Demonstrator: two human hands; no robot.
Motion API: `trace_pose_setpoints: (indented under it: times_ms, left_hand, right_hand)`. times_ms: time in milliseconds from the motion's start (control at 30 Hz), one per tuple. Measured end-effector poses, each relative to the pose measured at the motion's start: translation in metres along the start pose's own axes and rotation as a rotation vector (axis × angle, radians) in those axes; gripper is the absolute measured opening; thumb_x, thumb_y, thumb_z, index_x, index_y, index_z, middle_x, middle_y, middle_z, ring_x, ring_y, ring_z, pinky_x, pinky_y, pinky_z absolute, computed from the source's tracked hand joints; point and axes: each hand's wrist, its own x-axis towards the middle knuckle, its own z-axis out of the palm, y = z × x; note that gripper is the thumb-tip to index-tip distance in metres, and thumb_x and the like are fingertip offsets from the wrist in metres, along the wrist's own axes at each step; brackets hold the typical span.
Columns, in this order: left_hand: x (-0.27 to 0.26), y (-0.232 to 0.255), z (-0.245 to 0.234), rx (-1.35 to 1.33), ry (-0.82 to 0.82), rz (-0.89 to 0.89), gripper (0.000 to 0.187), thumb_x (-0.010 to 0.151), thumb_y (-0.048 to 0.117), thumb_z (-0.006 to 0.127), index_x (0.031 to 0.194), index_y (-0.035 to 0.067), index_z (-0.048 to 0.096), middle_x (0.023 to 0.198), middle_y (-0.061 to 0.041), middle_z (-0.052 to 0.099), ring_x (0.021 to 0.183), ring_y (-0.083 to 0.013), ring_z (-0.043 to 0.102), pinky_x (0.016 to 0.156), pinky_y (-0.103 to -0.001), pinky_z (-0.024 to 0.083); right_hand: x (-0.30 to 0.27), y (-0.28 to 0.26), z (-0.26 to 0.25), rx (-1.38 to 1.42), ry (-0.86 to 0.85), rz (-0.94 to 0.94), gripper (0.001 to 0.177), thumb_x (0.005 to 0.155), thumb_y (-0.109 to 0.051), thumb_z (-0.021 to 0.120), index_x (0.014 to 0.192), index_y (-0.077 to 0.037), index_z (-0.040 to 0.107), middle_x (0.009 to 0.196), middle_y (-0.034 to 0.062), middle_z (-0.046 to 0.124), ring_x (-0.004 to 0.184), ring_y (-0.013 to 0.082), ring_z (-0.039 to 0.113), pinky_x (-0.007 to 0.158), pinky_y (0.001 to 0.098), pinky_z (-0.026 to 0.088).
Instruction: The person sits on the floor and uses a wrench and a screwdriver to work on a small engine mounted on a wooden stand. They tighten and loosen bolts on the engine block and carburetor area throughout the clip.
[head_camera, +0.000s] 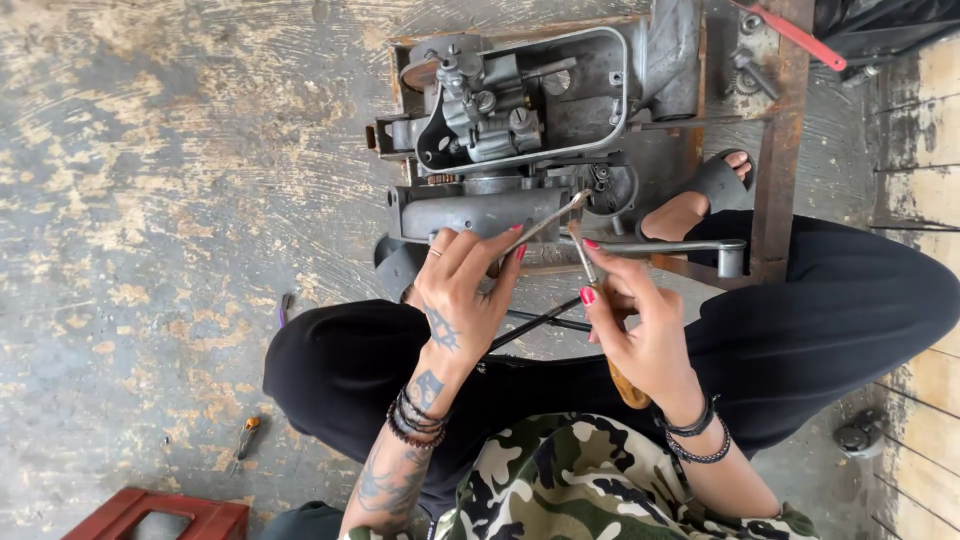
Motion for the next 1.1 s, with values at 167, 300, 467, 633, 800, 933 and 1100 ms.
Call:
trace_pose_setpoints:
  times_ms: [167, 300, 467, 633, 800, 933, 1100]
  left_hand:
    - [0.0, 0.0, -0.001, -0.052, -0.018, -0.041, 0.012, 0.085, 0.012, 0.08, 0.097, 0.015, 0.079, 0.066, 0.0, 0.057, 0.061, -0.0209, 0.056, 0.06, -0.031, 0.051]
    - [-0.004, -0.007, 0.0, -0.087, -0.034, -0.086, 0.006, 0.09, 0.012, 0.077, 0.095, 0.013, 0.077, 0.073, -0.001, 0.067, 0.061, -0.0231, 0.057, 0.06, -0.032, 0.05]
    - [-0.003, -0.009, -0.002, -0.087, -0.032, -0.077, 0.005, 0.093, 0.013, 0.075, 0.097, 0.012, 0.076, 0.077, -0.002, 0.069, 0.061, -0.0244, 0.056, 0.061, -0.034, 0.049]
    - [-0.01, -0.013, -0.007, -0.081, -0.005, -0.057, 0.008, 0.096, 0.014, 0.072, 0.092, 0.008, 0.073, 0.07, -0.007, 0.063, 0.058, -0.027, 0.054, 0.059, -0.036, 0.049]
    - [-0.019, -0.003, -0.012, -0.078, 0.038, -0.152, 0.02, 0.103, 0.021, 0.061, 0.094, 0.003, 0.057, 0.081, -0.011, 0.061, 0.073, -0.0291, 0.061, 0.091, -0.045, 0.054]
    - [-0.027, 0.005, -0.013, -0.006, 0.117, -0.184, 0.034, 0.105, 0.04, 0.057, 0.095, 0.008, 0.058, 0.078, -0.004, 0.059, 0.061, -0.0173, 0.053, 0.058, -0.033, 0.04]
    - [-0.042, 0.045, 0.004, -0.368, 0.206, -0.367, 0.033, 0.109, 0.041, 0.048, 0.102, 0.009, 0.044, 0.067, -0.006, 0.051, 0.055, -0.0113, 0.045, 0.057, -0.025, 0.034]
  right_hand:
    - [0.003, 0.008, 0.006, 0.01, 0.033, 0.036, 0.038, 0.097, 0.001, 0.06, 0.135, 0.004, 0.056, 0.06, 0.0087, 0.062, 0.04, 0.0162, 0.064, 0.039, 0.0244, 0.05]
    - [-0.003, 0.033, 0.011, 0.103, 0.194, 0.066, 0.031, 0.106, -0.005, 0.042, 0.128, 0.006, 0.061, 0.051, 0.0027, 0.051, 0.034, 0.011, 0.048, 0.035, 0.0209, 0.041]
    - [-0.026, 0.063, -0.014, 0.187, 0.333, 0.142, 0.039, 0.112, -0.025, 0.036, 0.127, 0.004, 0.059, 0.052, 0.0007, 0.043, 0.034, 0.0076, 0.04, 0.034, 0.0195, 0.035]
    - [-0.054, 0.08, -0.054, 0.314, 0.613, 0.195, 0.041, 0.113, -0.038, 0.036, 0.116, -0.002, 0.054, 0.051, 0.0003, 0.033, 0.031, 0.0067, 0.035, 0.032, 0.0185, 0.03]
    - [-0.061, 0.048, -0.086, 0.34, 0.748, 0.22, 0.03, 0.114, -0.038, 0.04, 0.106, -0.01, 0.045, 0.061, 0.0017, 0.03, 0.039, 0.0085, 0.024, 0.04, 0.0231, 0.025]
    - [-0.067, 0.043, -0.093, 0.401, 0.792, 0.207, 0.03, 0.111, -0.042, 0.044, 0.106, -0.012, 0.046, 0.059, 0.0015, 0.031, 0.037, 0.0087, 0.026, 0.038, 0.0226, 0.024]
    - [-0.071, 0.034, -0.092, 0.556, 0.908, 0.212, 0.027, 0.107, -0.043, 0.048, 0.102, -0.016, 0.049, 0.057, -0.0012, 0.03, 0.036, 0.0083, 0.026, 0.038, 0.0226, 0.02]
